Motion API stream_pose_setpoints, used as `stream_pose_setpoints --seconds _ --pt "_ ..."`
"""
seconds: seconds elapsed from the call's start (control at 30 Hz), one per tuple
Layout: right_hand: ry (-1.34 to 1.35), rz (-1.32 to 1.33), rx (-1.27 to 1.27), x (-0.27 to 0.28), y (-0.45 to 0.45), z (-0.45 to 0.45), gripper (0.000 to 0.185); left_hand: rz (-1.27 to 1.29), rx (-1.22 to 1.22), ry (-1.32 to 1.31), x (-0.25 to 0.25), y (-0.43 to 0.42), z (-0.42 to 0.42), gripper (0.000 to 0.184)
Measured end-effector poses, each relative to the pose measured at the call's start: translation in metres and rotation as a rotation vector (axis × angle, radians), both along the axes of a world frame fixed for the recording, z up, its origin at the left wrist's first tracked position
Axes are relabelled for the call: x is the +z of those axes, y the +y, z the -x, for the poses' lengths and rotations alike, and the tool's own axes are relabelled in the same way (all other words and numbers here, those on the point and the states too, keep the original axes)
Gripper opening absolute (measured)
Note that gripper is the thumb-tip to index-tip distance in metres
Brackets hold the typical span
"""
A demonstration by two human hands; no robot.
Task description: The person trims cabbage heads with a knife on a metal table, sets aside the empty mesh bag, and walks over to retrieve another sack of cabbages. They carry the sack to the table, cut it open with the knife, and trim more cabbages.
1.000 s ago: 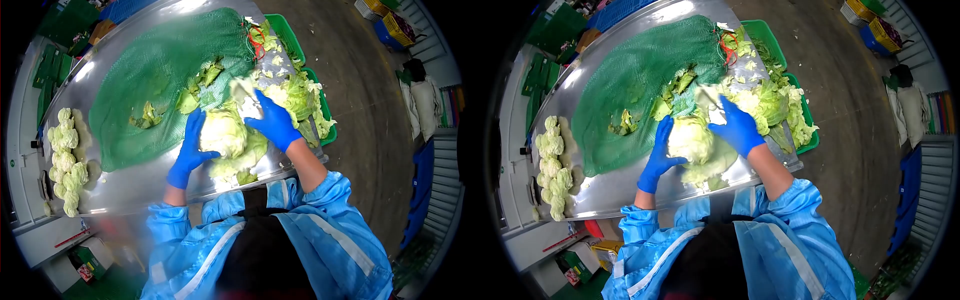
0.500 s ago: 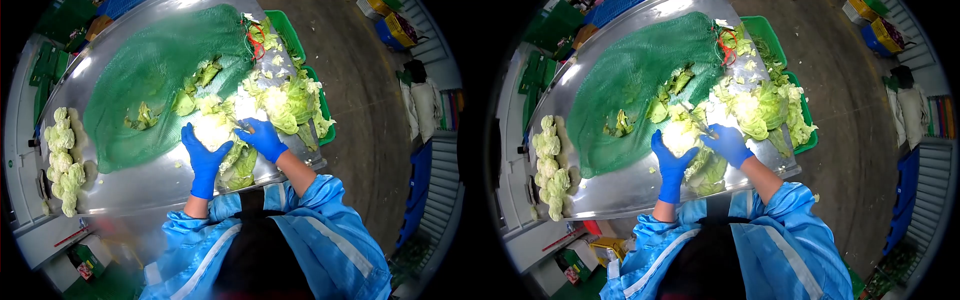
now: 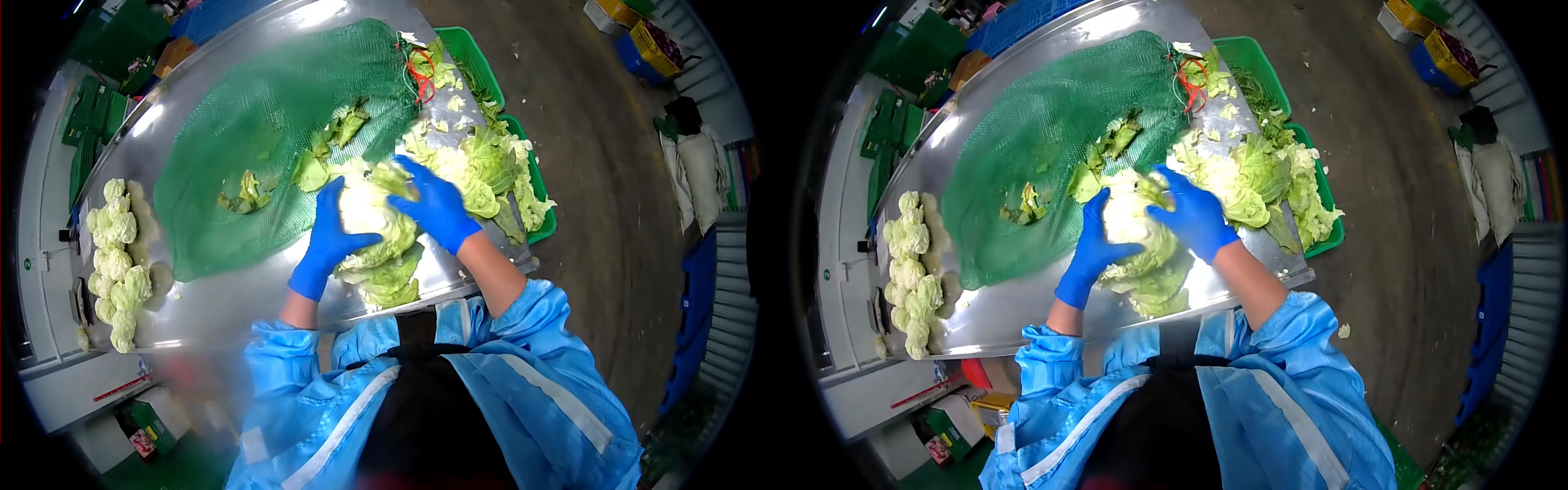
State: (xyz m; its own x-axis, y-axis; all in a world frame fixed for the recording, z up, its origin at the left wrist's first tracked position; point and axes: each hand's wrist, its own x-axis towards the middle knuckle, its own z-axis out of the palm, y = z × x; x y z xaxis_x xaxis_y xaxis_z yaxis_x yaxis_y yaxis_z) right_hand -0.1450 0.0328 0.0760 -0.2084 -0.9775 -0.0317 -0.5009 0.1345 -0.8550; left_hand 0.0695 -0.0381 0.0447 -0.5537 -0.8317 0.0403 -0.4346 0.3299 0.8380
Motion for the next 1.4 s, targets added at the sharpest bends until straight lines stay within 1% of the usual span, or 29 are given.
stream_pose_setpoints --seconds 0.03,0.07,0.1,0.17,0.2,0.23,0.3,0.33,0.43,0.47,0.53,0.57,0.6,0.63,0.67,0.73,0.83,0.87,0.97,1.0,1.03,1.07,1.13,1.17,1.23,1.27,1.3,1.37,1.4 --pt "-0.080 -0.003 0.141 0.007 -0.007 -0.004 0.073 0.082 -0.080 -0.026 0.007 0.002 0.008 0.123" --pt "-0.033 -0.126 0.259 -0.008 -0.011 -0.007 0.072 0.127 -0.070 -0.022 0.005 0.009 0.011 0.128" --pt "-0.106 -0.134 0.320 -0.017 -0.016 -0.006 0.074 0.146 0.021 -0.058 -0.001 0.019 0.010 0.129" --pt "-0.188 -0.137 0.309 -0.017 -0.012 -0.005 0.075 -0.228 0.292 0.091 -0.017 0.044 0.006 0.129" --pt "-0.148 -0.179 0.297 -0.021 -0.013 -0.005 0.075 -0.137 0.332 -0.031 -0.024 0.056 0.008 0.129" --pt "-0.154 -0.191 0.291 -0.021 -0.014 -0.004 0.075 -0.024 0.340 -0.071 -0.012 0.065 0.016 0.128" --pt "-0.163 -0.217 0.284 -0.020 -0.013 -0.002 0.075 0.017 0.372 -0.163 -0.001 0.063 0.027 0.129" --pt "-0.152 -0.147 0.251 -0.024 -0.011 -0.004 0.074 -0.009 0.335 -0.164 0.005 0.058 0.029 0.129" --pt "0.092 -0.154 0.164 -0.021 -0.004 -0.003 0.080 -0.049 0.212 -0.198 0.014 0.030 0.030 0.130" --pt "0.326 -0.014 0.146 -0.016 -0.002 -0.004 0.073 -0.036 0.156 -0.232 0.012 0.021 0.029 0.131" --pt "0.445 -0.042 0.177 -0.004 0.004 -0.005 0.068 -0.008 0.062 -0.256 0.012 0.003 0.027 0.131" --pt "0.505 -0.057 0.194 -0.002 0.008 -0.005 0.065 -0.161 -0.017 -0.130 0.016 -0.007 0.030 0.130" --pt "0.472 0.040 0.192 -0.004 0.013 -0.005 0.062 -0.112 0.015 -0.189 0.010 -0.009 0.029 0.129" --pt "0.503 0.009 0.225 -0.004 0.020 -0.005 0.062 -0.064 0.044 -0.246 0.001 -0.012 0.028 0.128" --pt "0.536 -0.020 0.257 -0.003 0.027 -0.004 0.063 -0.134 0.080 -0.212 -0.006 -0.017 0.026 0.125" --pt "0.587 -0.076 0.261 -0.010 0.030 -0.002 0.063 -0.130 0.069 -0.241 0.005 -0.023 0.030 0.125" --pt "0.636 -0.012 0.237 -0.012 0.020 -0.001 0.060 -0.238 0.113 -0.237 0.005 -0.025 0.032 0.126" --pt "0.607 0.156 0.178 -0.018 0.018 -0.001 0.059 -0.252 0.115 -0.225 0.005 -0.025 0.033 0.127" --pt "0.629 0.164 0.170 -0.023 0.013 0.002 0.054 -0.166 0.106 -0.310 0.000 -0.027 0.034 0.126" --pt "0.666 0.132 0.169 -0.022 0.006 0.002 0.051 -0.242 0.084 -0.224 -0.002 -0.026 0.036 0.125" --pt "0.706 0.098 0.171 -0.021 -0.006 0.005 0.049 -0.168 0.147 -0.294 -0.003 -0.021 0.040 0.123" --pt "0.545 0.015 0.083 -0.038 -0.018 0.008 0.046 -0.066 0.131 -0.353 -0.001 -0.013 0.045 0.123" --pt "0.074 -0.428 -0.037 -0.046 -0.056 0.045 0.051 0.062 0.056 -0.450 0.027 0.013 0.054 0.122" --pt "0.080 -0.372 -0.005 -0.063 -0.063 0.058 0.056 0.378 0.002 -0.393 0.005 0.021 0.051 0.122" --pt "-0.037 -0.359 -0.025 -0.059 -0.047 0.050 0.058 0.145 0.033 -0.370 0.014 0.019 0.045 0.122" --pt "0.126 -0.261 0.022 -0.054 -0.037 0.044 0.061 0.121 0.033 -0.315 0.010 0.019 0.039 0.123" --pt "0.083 -0.396 -0.011 -0.045 -0.031 0.037 0.067 0.106 0.034 -0.262 0.005 0.014 0.032 0.123" --pt "0.039 -0.302 -0.117 -0.036 -0.015 0.025 0.069 0.037 0.051 -0.170 0.005 0.013 0.024 0.123" --pt "0.034 -0.342 -0.076 -0.021 -0.009 0.021 0.070 -0.016 0.065 -0.127 0.008 0.015 0.022 0.123"
